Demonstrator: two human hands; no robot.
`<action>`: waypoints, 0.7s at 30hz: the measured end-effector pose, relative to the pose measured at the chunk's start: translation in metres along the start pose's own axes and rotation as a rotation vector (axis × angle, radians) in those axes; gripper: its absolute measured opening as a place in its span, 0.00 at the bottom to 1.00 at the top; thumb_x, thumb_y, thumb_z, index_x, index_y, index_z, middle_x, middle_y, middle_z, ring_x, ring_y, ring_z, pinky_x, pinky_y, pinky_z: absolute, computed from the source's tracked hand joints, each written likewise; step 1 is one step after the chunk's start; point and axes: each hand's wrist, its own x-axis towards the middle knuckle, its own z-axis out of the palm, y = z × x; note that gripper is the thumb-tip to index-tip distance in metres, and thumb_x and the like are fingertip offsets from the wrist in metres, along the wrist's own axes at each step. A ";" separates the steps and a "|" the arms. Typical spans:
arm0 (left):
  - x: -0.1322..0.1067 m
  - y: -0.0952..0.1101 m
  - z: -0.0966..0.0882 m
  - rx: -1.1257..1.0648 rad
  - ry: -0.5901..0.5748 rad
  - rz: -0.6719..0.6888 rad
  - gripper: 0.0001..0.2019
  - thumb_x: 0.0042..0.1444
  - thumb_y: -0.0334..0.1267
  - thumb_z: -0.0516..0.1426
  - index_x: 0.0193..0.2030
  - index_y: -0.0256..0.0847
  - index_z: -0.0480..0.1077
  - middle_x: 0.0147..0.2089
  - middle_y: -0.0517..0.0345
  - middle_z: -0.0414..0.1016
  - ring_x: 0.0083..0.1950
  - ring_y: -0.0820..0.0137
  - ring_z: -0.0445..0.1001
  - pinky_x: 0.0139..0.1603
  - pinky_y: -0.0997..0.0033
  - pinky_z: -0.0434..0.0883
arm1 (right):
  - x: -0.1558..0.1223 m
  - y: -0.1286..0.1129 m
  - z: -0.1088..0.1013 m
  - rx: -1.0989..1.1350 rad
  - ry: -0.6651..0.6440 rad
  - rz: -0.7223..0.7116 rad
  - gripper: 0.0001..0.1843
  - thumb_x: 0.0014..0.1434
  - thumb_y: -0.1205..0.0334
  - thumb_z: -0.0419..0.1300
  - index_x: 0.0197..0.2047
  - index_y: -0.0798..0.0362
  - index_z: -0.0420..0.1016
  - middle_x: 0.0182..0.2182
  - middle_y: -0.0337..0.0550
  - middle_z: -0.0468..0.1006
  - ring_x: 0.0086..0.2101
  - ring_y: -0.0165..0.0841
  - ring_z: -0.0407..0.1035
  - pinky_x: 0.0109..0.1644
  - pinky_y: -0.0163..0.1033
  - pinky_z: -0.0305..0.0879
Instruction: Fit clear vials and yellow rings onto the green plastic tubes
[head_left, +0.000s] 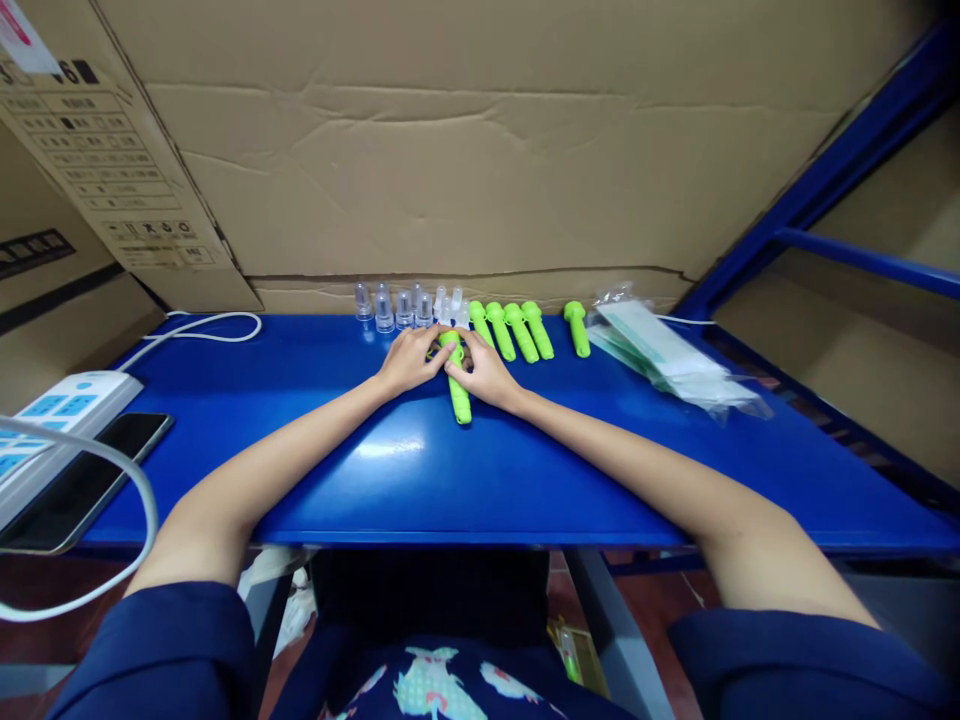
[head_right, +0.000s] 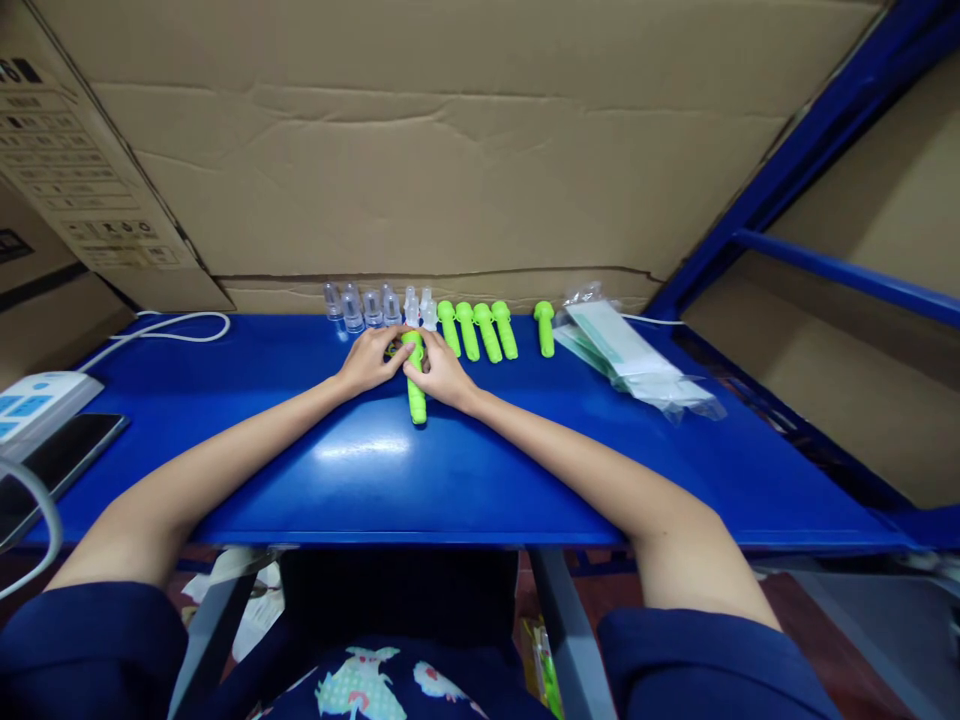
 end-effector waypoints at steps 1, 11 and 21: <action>0.000 0.000 0.000 -0.002 0.005 0.002 0.19 0.68 0.45 0.52 0.57 0.36 0.72 0.50 0.45 0.82 0.51 0.56 0.80 0.53 0.57 0.71 | 0.000 0.000 0.000 -0.003 0.007 -0.004 0.31 0.57 0.56 0.59 0.63 0.55 0.65 0.53 0.57 0.73 0.43 0.41 0.73 0.50 0.51 0.75; 0.002 -0.002 0.001 -0.007 0.016 0.004 0.19 0.69 0.48 0.52 0.57 0.37 0.70 0.51 0.46 0.82 0.50 0.58 0.80 0.53 0.58 0.71 | 0.001 -0.010 -0.002 0.030 -0.007 0.037 0.31 0.59 0.58 0.58 0.65 0.58 0.63 0.46 0.54 0.77 0.31 0.35 0.72 0.42 0.46 0.75; 0.005 -0.009 0.003 -0.232 0.067 -0.033 0.16 0.68 0.46 0.54 0.54 0.38 0.70 0.49 0.48 0.81 0.45 0.64 0.79 0.50 0.64 0.75 | 0.007 -0.027 -0.038 -0.056 0.238 -0.148 0.33 0.68 0.47 0.52 0.72 0.49 0.57 0.64 0.58 0.62 0.62 0.55 0.62 0.60 0.66 0.67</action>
